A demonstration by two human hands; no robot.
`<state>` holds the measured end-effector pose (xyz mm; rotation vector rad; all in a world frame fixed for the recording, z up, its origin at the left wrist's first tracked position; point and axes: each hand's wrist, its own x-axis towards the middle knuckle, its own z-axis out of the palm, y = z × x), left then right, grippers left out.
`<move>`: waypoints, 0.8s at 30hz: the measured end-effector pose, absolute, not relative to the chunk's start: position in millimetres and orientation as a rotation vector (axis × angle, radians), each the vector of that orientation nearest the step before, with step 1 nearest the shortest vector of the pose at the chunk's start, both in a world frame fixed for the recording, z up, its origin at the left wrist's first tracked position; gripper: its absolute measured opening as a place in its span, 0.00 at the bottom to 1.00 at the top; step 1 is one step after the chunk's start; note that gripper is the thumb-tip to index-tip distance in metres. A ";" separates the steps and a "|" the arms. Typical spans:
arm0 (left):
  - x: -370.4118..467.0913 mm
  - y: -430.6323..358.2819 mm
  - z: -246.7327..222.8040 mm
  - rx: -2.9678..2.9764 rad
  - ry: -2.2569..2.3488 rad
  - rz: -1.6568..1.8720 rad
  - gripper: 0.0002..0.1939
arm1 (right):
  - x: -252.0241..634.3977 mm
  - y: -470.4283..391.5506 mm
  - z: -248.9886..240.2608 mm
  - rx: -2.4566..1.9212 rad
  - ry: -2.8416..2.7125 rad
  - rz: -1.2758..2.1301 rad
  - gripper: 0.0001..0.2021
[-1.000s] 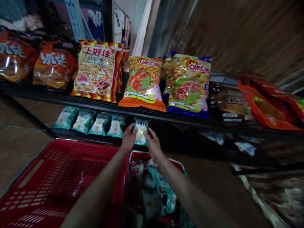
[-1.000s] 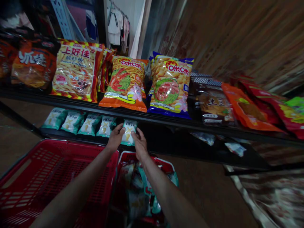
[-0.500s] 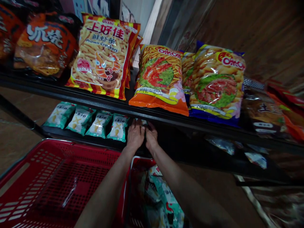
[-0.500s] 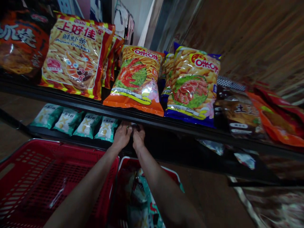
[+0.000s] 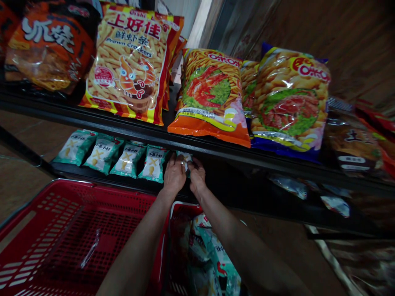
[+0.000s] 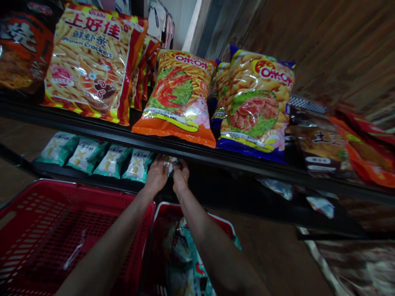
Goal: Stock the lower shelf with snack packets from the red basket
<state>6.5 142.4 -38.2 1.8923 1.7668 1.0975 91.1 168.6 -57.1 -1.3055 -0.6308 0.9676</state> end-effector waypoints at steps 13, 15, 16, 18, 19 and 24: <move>6.4 149.1 -44.4 1.926 1.793 1.093 0.22 | 86.6 186.0 -67.7 -1.317 -0.711 0.916 0.16; 6.8 150.2 -45.0 1.913 1.815 1.107 0.22 | 84.3 190.5 -66.5 -1.303 -0.704 0.922 0.16; 7.3 150.8 -45.4 1.909 1.822 1.115 0.22 | 83.2 192.6 -65.3 -1.302 -0.699 0.924 0.16; 8.8 151.6 -46.1 1.909 1.824 1.132 0.22 | 81.4 196.4 -62.1 -1.322 -0.698 0.927 0.15; 9.7 151.9 -46.3 1.910 1.821 1.141 0.22 | 80.7 197.9 -60.4 -1.339 -0.712 0.921 0.14; 12.5 152.9 -47.7 1.919 1.795 1.134 0.23 | 79.3 203.7 -57.1 -1.412 -0.844 0.828 0.09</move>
